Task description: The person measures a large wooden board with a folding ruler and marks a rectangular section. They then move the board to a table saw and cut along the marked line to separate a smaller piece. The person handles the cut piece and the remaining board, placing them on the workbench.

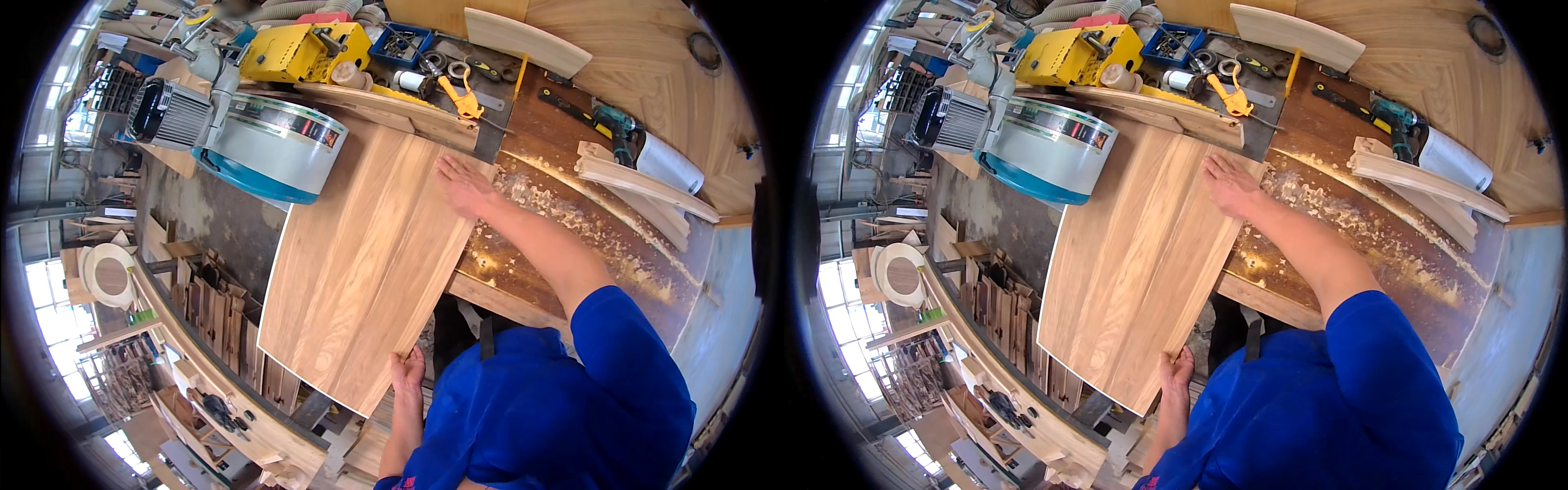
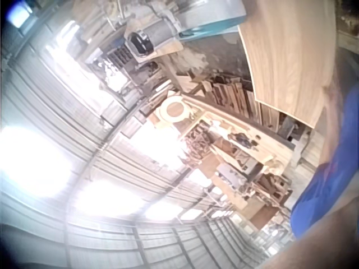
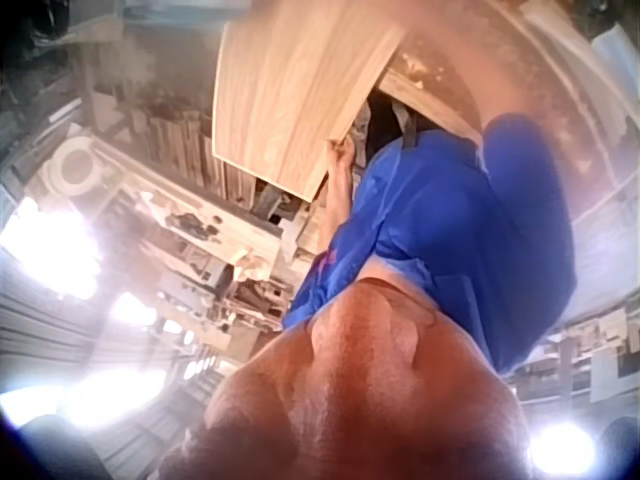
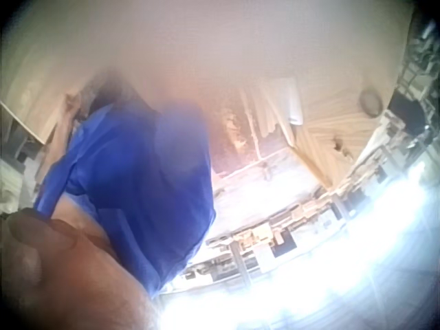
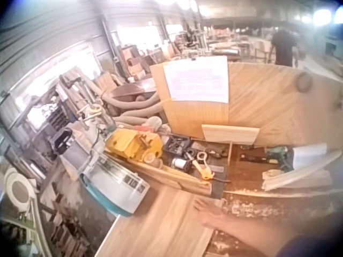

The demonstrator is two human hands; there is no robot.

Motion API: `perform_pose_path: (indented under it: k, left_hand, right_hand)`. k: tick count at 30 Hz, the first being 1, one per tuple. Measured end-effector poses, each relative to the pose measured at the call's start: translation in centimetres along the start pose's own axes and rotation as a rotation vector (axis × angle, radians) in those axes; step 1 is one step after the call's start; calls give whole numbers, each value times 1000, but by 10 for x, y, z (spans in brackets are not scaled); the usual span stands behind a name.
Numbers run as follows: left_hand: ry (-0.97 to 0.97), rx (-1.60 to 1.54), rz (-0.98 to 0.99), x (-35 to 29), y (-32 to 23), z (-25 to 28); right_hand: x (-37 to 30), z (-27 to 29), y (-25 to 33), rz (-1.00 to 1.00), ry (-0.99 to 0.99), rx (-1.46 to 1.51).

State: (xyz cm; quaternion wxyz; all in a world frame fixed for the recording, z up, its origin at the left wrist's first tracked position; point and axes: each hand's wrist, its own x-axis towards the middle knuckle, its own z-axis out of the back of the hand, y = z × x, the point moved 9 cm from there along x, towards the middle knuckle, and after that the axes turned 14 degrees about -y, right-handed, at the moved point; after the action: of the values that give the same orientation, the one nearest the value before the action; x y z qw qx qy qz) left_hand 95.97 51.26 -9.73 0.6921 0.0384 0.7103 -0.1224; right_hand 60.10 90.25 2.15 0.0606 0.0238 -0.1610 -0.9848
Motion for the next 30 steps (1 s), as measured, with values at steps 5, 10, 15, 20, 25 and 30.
perform_pose_path:
  k: [5,10,15,20,25,30]
  left_hand:
    - [31,5,-43,-1,-13,-18]
    - [17,365,33,-32,-5,-41]
    - [253,1381,-1058,-113,-28,-146]
    - [317,1962,-1786,-167,6,-270]
    - [185,2262,-1805,-131,22,-330]
    - [24,2389,-1785,-97,10,-349]
  right_hand:
    - [26,-6,8,6,-20,32]
    - [47,0,17,77,-164,39]
    - [69,97,46,249,-462,17]
    - [102,141,-16,3,-559,-126]
    - [110,120,-31,-284,-100,33]
    - [115,118,-33,-259,-144,1]
